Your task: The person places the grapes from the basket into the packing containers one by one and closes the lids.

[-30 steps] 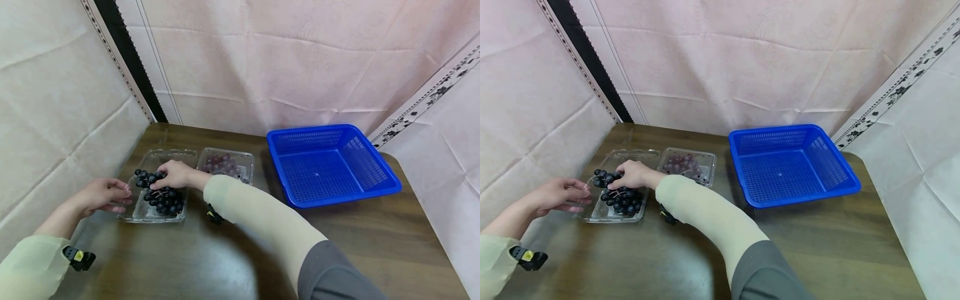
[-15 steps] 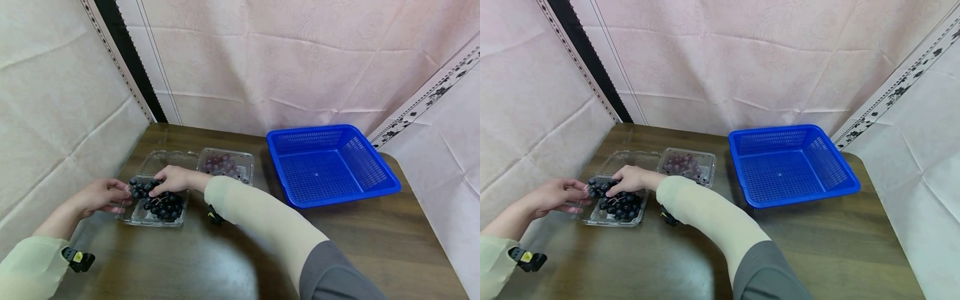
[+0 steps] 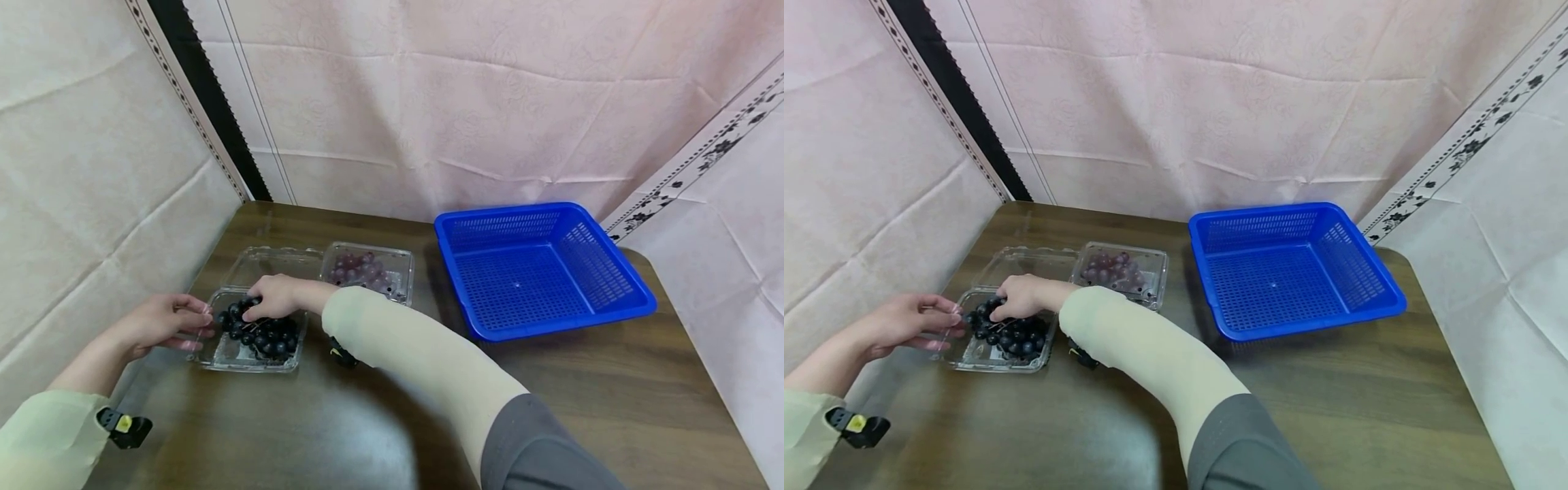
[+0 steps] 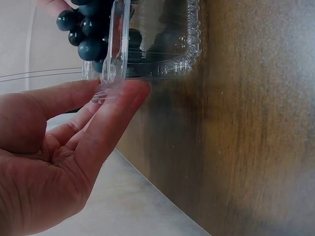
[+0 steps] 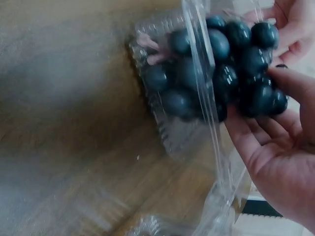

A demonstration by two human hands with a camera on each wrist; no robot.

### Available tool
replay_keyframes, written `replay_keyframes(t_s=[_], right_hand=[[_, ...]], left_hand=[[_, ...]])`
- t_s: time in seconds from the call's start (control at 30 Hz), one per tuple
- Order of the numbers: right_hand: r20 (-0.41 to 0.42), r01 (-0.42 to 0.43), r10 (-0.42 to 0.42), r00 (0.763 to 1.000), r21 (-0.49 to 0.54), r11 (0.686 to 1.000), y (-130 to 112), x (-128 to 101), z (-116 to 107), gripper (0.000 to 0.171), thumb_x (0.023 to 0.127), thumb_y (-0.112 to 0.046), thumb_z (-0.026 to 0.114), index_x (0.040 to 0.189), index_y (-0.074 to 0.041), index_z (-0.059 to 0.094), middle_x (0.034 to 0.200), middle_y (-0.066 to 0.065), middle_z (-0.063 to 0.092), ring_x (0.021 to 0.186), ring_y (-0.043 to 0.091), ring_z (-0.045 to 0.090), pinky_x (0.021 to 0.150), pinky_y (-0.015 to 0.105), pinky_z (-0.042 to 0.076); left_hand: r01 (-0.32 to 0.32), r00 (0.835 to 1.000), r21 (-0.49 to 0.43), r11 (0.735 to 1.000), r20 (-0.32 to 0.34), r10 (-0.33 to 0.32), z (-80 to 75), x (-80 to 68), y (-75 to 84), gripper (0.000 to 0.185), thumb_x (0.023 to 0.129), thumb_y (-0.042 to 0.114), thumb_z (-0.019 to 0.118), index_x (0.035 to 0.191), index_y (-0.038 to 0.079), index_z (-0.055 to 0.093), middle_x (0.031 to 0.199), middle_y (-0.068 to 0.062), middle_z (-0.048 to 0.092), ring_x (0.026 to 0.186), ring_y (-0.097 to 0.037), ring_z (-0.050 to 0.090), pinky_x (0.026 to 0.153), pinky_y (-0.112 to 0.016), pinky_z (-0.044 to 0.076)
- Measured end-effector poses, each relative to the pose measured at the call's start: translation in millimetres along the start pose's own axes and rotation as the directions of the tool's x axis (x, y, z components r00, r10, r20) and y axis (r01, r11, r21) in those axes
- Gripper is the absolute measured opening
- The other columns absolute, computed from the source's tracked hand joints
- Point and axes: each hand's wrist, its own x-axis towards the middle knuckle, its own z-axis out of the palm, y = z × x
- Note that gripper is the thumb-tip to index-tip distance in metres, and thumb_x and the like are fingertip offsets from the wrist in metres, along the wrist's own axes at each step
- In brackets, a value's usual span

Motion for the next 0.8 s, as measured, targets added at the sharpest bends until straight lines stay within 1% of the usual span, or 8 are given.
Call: replay_keyframes(t_s=[0.1, 0.13, 0.2, 0.33, 0.4, 0.53, 0.7, 0.8], right_hand=[[-0.035, -0.053, 0.052, 0.998, -0.05, 0.997, -3.7, 2.4, 4.3, 0.057, 0.111, -0.043, 0.057, 0.159, -0.012, 0.051, 0.159, 0.0, 0.055, 0.145, 0.012, 0.049, 0.112, 0.012, 0.04], [-0.048, -0.066, 0.064, 0.997, -0.048, 0.997, -4.3, 2.4, 5.5, 0.06, 0.111, -0.044, 0.056, 0.162, -0.013, 0.048, 0.162, -0.001, 0.051, 0.148, 0.012, 0.046, 0.116, 0.013, 0.038], [-0.077, -0.07, 0.067, 0.995, -0.033, 0.997, -4.8, 1.2, 7.1, 0.061, 0.111, -0.045, 0.056, 0.162, -0.013, 0.047, 0.163, -0.002, 0.05, 0.15, 0.011, 0.044, 0.119, 0.015, 0.036], [-0.131, -0.019, 0.016, 0.991, -0.021, 1.0, -4.7, -5.8, 6.6, 0.058, 0.11, -0.043, 0.059, 0.158, -0.013, 0.052, 0.156, 0.0, 0.059, 0.142, 0.01, 0.053, 0.115, 0.015, 0.042], [-0.157, 0.014, -0.02, 0.987, -0.041, 0.999, -5.0, -10.5, 6.2, 0.056, 0.109, -0.042, 0.061, 0.156, -0.012, 0.054, 0.152, 0.0, 0.062, 0.137, 0.008, 0.057, 0.111, 0.013, 0.044], [-0.189, 0.064, -0.081, 0.979, -0.095, 0.993, -6.8, -18.0, 5.2, 0.052, 0.108, -0.037, 0.066, 0.153, -0.011, 0.058, 0.149, 0.0, 0.065, 0.132, 0.008, 0.061, 0.109, 0.012, 0.045], [-0.169, 0.1, -0.107, 0.98, -0.047, 0.994, -7.4, -19.5, 9.0, 0.047, 0.107, -0.033, 0.068, 0.149, -0.012, 0.062, 0.137, 0.002, 0.072, 0.122, 0.005, 0.067, 0.102, 0.008, 0.047], [-0.139, 0.119, -0.122, 0.983, -0.027, 0.992, -6.4, -18.9, 14.0, 0.048, 0.107, -0.032, 0.068, 0.15, -0.013, 0.061, 0.131, 0.001, 0.075, 0.118, 0.005, 0.068, 0.098, 0.007, 0.047]], left_hand=[[0.002, 1.0, -0.006, 1.0, -0.008, -0.002, 0.2, -0.1, -0.2, 0.031, 0.109, 0.006, 0.058, 0.128, -0.017, 0.052, 0.111, -0.014, 0.077, 0.096, -0.017, 0.076, 0.081, -0.043, 0.069], [0.002, 1.0, -0.006, 1.0, -0.009, -0.002, 0.1, -0.1, -0.4, 0.031, 0.109, 0.006, 0.059, 0.129, -0.017, 0.052, 0.111, -0.013, 0.077, 0.096, -0.017, 0.076, 0.081, -0.043, 0.069], [0.003, 1.0, -0.006, 1.0, -0.011, -0.003, -0.2, -0.3, -0.5, 0.031, 0.109, 0.006, 0.059, 0.129, -0.017, 0.052, 0.111, -0.013, 0.077, 0.096, -0.017, 0.076, 0.082, -0.043, 0.069], [0.001, 1.0, -0.008, 1.0, -0.016, -0.001, -0.3, 0.1, -1.3, 0.032, 0.109, 0.006, 0.06, 0.129, -0.017, 0.051, 0.109, -0.011, 0.077, 0.096, -0.017, 0.076, 0.082, -0.043, 0.069], [0.001, 1.0, -0.008, 1.0, -0.017, -0.001, -0.2, 0.5, -1.8, 0.033, 0.108, 0.006, 0.06, 0.129, -0.018, 0.051, 0.108, -0.01, 0.076, 0.096, -0.017, 0.076, 0.082, -0.043, 0.069], [0.0, 1.0, 0.001, 1.0, -0.011, 0.0, -1.5, 0.5, -0.3, 0.034, 0.109, 0.007, 0.059, 0.131, -0.018, 0.05, 0.107, -0.009, 0.075, 0.097, -0.018, 0.075, 0.082, -0.042, 0.069], [0.006, 1.0, 0.001, 1.0, -0.007, -0.006, -2.0, 0.0, 2.3, 0.034, 0.11, 0.007, 0.057, 0.132, -0.018, 0.05, 0.106, -0.01, 0.074, 0.096, -0.018, 0.075, 0.081, -0.041, 0.069], [0.002, 1.0, 0.005, 1.0, -0.004, -0.002, -1.4, 0.1, 1.7, 0.033, 0.11, 0.006, 0.056, 0.131, -0.019, 0.05, 0.103, -0.009, 0.073, 0.095, -0.017, 0.074, 0.081, -0.041, 0.069]])
